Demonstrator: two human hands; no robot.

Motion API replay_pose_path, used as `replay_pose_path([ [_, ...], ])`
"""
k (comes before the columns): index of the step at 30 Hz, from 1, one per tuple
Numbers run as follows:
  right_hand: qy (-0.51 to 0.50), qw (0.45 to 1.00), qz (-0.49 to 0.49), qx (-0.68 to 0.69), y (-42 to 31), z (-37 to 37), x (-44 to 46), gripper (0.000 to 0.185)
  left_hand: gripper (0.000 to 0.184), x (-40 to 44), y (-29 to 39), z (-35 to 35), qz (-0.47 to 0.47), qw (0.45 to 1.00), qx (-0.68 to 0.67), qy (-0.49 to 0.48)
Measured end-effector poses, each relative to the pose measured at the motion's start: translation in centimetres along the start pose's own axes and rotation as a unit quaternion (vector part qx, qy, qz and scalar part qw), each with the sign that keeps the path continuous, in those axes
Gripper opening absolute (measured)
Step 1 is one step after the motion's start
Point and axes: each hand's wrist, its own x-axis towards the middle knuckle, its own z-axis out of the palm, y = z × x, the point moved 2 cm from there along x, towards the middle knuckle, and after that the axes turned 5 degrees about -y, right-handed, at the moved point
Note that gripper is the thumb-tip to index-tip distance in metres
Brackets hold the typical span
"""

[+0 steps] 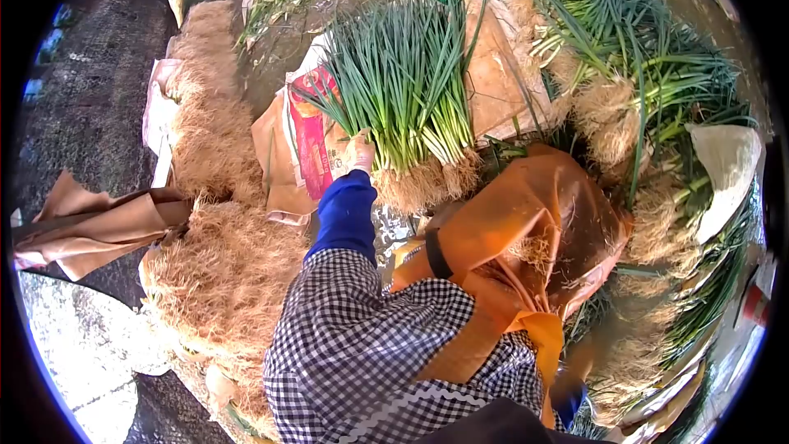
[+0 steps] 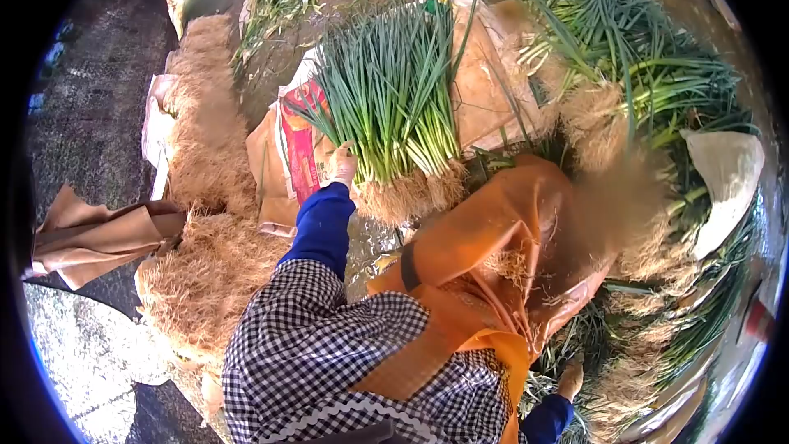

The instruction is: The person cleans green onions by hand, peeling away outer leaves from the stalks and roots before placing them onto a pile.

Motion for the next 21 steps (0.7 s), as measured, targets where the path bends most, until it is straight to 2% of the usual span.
replay_pose_path([
  [1, -0.059, 0.990, 0.054, -0.116, -3.0, -3.5, 0.1, 0.026, 0.039, 0.1, 1.5, -0.4, 0.008, 0.997, 0.080, -0.021],
  [2, -0.062, 0.990, 0.055, -0.117, -3.3, -3.1, 0.2, 0.026, 0.040, 1.3, 1.7, -0.8, 0.010, 0.992, 0.129, -0.011],
  [3, -0.055, 0.965, 0.127, 0.225, -0.9, -0.2, 0.9, 0.025, 0.039, 2.5, 1.0, 0.0, 0.008, 0.989, 0.143, -0.046],
  [4, -0.037, 0.821, 0.184, 0.539, 0.8, 1.6, 1.1, 0.025, 0.036, 2.8, 1.5, 0.4, 0.032, 0.992, 0.115, -0.036],
  [5, -0.036, 0.823, 0.188, 0.535, -0.1, 1.0, 0.4, 0.025, 0.033, 3.0, 1.9, 0.6, 0.054, 0.994, 0.087, -0.026],
  [6, -0.017, 0.909, 0.118, 0.400, -1.9, -0.5, -0.8, 0.027, 0.024, 3.5, 2.0, 1.0, 0.041, 0.995, 0.093, -0.017],
  [7, 0.000, 0.967, 0.042, 0.252, -3.5, -1.7, -2.0, 0.030, 0.024, 3.6, 2.2, 0.8, 0.039, 0.995, 0.091, -0.024],
  [9, -0.035, 0.961, 0.099, 0.255, -5.1, -3.4, -3.3, 0.030, 0.017, 3.4, 2.6, -0.2, -0.020, 1.000, 0.000, -0.015],
  [10, -0.035, 0.960, 0.093, 0.261, -5.7, -4.4, -3.9, 0.030, 0.013, 3.6, 2.0, -0.9, 0.043, 0.993, -0.079, 0.078],
  [11, -0.034, 0.959, 0.085, 0.269, -6.5, -5.0, -4.0, 0.029, 0.009, 3.6, 0.7, -1.3, 0.031, 0.928, -0.354, 0.111],
  [12, -0.034, 0.959, 0.086, 0.269, -6.8, -5.0, -3.9, 0.029, 0.009, 3.3, 1.8, -4.1, -0.037, 0.945, -0.293, 0.137],
  [13, -0.045, 0.964, 0.088, 0.248, -6.1, -4.3, -3.9, 0.030, 0.006, 4.1, 0.0, -4.6, -0.010, 0.872, -0.458, 0.170],
  [15, -0.053, 0.968, 0.093, 0.225, -5.5, -3.8, -4.0, 0.031, 0.007, 2.6, 3.3, -8.0, 0.012, 0.816, -0.549, 0.180],
  [17, -0.014, 0.963, 0.106, 0.247, -6.9, -4.1, -4.3, 0.030, 0.011, 1.3, 7.9, -8.8, 0.056, 0.846, -0.521, 0.096],
  [18, 0.005, 0.960, 0.112, 0.258, -7.7, -4.4, -4.4, 0.030, 0.012, 1.6, 8.7, -7.7, 0.067, 0.881, -0.468, 0.016],
  [19, 0.025, 0.956, 0.117, 0.269, -8.7, -5.5, -4.2, 0.030, 0.010, 2.0, 9.2, -5.2, 0.108, 0.855, -0.507, 0.003],
  [20, -0.049, 0.956, 0.075, 0.280, -10.0, -7.3, -3.6, 0.031, 0.009, 2.8, 9.1, -3.3, 0.048, 0.914, -0.403, -0.016],
  [21, -0.122, 0.949, 0.034, 0.290, -10.8, -8.7, -3.3, 0.034, 0.012, 3.8, 8.7, -1.4, 0.019, 0.936, -0.343, -0.078],
])
